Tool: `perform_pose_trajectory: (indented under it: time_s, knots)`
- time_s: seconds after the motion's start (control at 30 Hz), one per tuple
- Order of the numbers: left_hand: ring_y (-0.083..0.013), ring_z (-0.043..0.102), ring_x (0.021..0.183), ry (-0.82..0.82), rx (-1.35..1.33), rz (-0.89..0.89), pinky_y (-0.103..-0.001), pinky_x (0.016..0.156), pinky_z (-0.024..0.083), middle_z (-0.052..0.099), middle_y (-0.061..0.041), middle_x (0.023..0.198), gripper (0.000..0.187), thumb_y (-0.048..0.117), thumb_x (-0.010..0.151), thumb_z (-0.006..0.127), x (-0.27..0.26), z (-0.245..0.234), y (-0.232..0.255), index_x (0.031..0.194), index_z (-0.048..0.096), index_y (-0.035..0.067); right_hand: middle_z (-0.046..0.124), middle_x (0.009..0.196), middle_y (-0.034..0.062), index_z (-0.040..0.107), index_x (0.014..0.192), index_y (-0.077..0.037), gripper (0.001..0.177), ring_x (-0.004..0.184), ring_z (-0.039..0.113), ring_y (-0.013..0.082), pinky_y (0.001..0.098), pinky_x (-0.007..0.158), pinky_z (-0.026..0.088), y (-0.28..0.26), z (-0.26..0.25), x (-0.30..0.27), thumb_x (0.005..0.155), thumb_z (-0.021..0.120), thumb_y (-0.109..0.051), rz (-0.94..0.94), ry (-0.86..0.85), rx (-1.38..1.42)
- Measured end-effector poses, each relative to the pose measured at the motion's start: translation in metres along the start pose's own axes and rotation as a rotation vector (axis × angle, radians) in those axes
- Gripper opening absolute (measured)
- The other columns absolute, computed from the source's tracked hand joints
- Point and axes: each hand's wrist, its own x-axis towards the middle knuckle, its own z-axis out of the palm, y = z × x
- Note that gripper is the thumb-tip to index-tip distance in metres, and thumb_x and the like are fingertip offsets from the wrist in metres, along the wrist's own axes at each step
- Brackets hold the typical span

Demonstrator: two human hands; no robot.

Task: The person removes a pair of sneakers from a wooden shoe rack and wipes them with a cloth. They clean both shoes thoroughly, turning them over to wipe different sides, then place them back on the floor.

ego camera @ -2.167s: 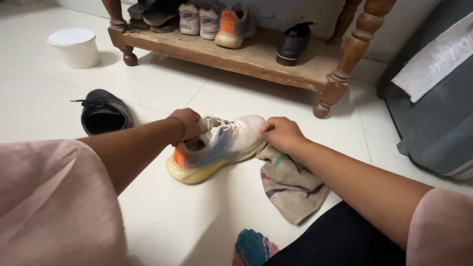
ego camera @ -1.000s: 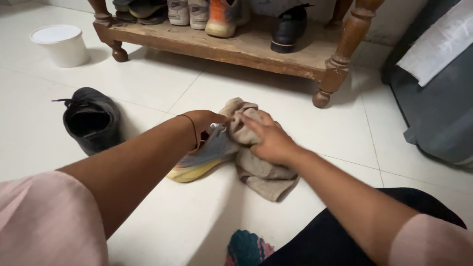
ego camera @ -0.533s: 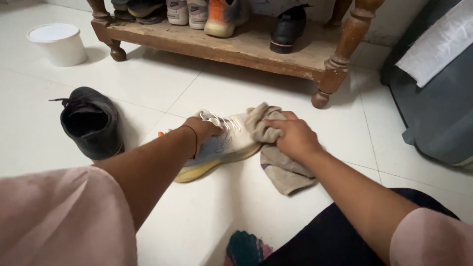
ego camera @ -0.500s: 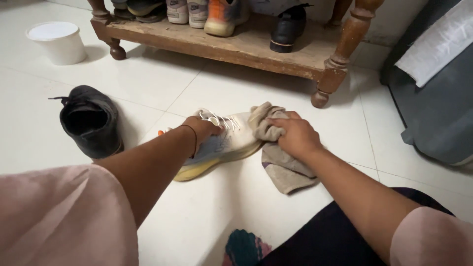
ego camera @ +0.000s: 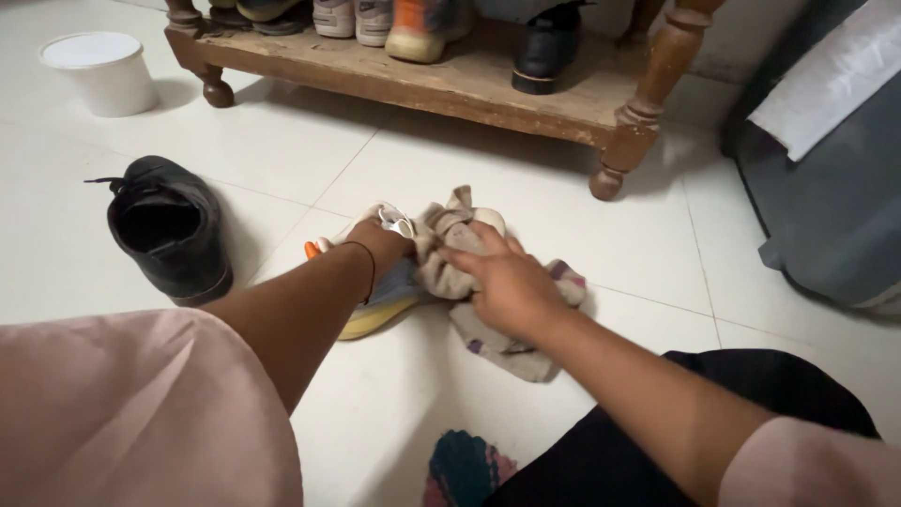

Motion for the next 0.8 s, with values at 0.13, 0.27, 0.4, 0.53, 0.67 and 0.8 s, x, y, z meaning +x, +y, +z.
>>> perform_pose_trajectory:
  time_s: [0.13, 0.27, 0.4, 0.53, 0.67, 0.8]
  knots:
    - [-0.0254, 0.07, 0.109, -0.055, -0.05, 0.066, -0.04, 0.096, 0.052, 0.074, -0.012, 0.122, 0.054, 0.026, 0.081, 0.08, -0.01, -0.001, 0.002, 0.131, 0.065, 0.013, 0.039, 0.157, 0.0034, 0.063, 0.14, -0.036, 0.078, 0.129, 0.05, 0.0324, 0.044, 0.108, 0.044, 0.025, -0.007, 0.0, 0.071, 0.064, 0.0, 0.089, -0.046, -0.108]
    - [-0.0242, 0.069, 0.113, -0.048, 0.038, 0.053, -0.039, 0.101, 0.05, 0.073, -0.011, 0.124, 0.056, 0.033, 0.085, 0.079, -0.023, -0.005, 0.008, 0.134, 0.062, 0.014, 0.043, 0.153, 0.0032, 0.06, 0.14, -0.038, 0.073, 0.123, 0.054, 0.0334, 0.0444, 0.106, 0.047, 0.029, -0.016, -0.002, 0.075, 0.067, -0.005, 0.296, -0.006, -0.116]
    - [-0.0253, 0.07, 0.112, -0.051, -0.024, 0.081, -0.04, 0.1, 0.052, 0.073, -0.011, 0.124, 0.059, 0.03, 0.084, 0.079, -0.021, -0.001, 0.004, 0.136, 0.059, 0.012, 0.044, 0.15, 0.0105, 0.056, 0.143, -0.036, 0.071, 0.125, 0.053, 0.0373, 0.0459, 0.106, 0.048, 0.057, 0.003, 0.005, 0.078, 0.069, -0.012, 0.437, 0.133, 0.016]
    - [-0.0255, 0.068, 0.111, -0.019, 0.067, 0.08, -0.04, 0.101, 0.05, 0.07, -0.012, 0.125, 0.062, 0.03, 0.085, 0.081, -0.019, -0.002, 0.003, 0.139, 0.054, 0.012, 0.044, 0.15, 0.0171, 0.056, 0.146, -0.03, 0.071, 0.128, 0.053, 0.0402, 0.0452, 0.109, 0.048, 0.047, 0.001, 0.008, 0.079, 0.067, -0.01, 0.311, 0.357, 0.154]
    - [-0.0266, 0.073, 0.103, -0.049, -0.051, 0.096, -0.04, 0.092, 0.057, 0.074, -0.015, 0.12, 0.053, 0.021, 0.085, 0.074, -0.014, -0.003, 0.0, 0.135, 0.06, 0.009, 0.04, 0.157, 0.0164, 0.057, 0.146, -0.025, 0.074, 0.134, 0.048, 0.0414, 0.0454, 0.111, 0.044, 0.01, 0.005, 0.006, 0.075, 0.064, -0.002, -0.013, 0.282, 0.139]
    - [-0.0317, 0.072, 0.099, -0.099, -0.152, -0.067, -0.044, 0.087, 0.059, 0.071, -0.018, 0.12, 0.051, 0.016, 0.085, 0.073, -0.048, -0.016, 0.021, 0.134, 0.062, 0.007, 0.03, 0.165, 0.0087, 0.059, 0.145, -0.036, 0.082, 0.136, 0.042, 0.0401, 0.047, 0.109, 0.041, -0.005, 0.001, 0.002, 0.072, 0.065, 0.001, 0.089, -0.009, -0.044]
